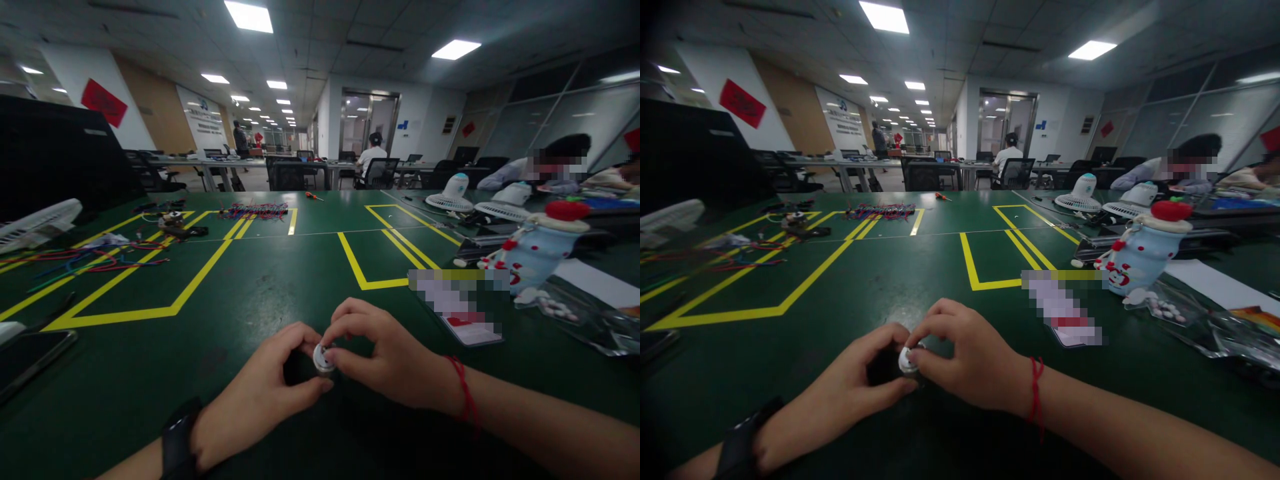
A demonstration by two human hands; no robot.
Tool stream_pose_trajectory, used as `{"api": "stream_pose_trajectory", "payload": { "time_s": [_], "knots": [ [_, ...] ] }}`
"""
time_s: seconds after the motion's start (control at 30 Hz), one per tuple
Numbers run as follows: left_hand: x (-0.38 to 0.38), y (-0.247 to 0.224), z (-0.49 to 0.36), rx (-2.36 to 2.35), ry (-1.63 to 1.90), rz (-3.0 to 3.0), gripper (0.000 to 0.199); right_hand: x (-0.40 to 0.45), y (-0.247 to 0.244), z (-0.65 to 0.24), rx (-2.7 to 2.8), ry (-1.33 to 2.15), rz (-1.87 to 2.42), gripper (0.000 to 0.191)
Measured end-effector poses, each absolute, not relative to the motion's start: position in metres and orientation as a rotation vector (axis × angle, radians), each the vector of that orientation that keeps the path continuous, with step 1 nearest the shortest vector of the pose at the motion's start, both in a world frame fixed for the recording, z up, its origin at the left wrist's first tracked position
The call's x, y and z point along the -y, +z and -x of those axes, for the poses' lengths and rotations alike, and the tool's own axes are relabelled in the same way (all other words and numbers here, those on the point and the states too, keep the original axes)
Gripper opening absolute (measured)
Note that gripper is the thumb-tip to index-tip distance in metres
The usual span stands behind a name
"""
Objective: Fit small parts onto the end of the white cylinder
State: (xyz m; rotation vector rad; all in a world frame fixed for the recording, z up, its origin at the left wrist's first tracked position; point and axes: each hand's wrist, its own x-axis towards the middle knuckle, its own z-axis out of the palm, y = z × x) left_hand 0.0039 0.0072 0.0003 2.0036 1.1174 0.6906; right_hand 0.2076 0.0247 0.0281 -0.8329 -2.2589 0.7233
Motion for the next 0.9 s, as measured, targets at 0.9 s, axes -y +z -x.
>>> {"api": "stream_pose_trajectory", "payload": {
  "time_s": [0.9],
  "knots": [
    [-0.006, 0.010, -0.006, -1.117, 0.708, -1.953, 0.019, -0.054, 0.007, -0.237, 1.992, 0.879, 1.247, 0.018]
  ]
}}
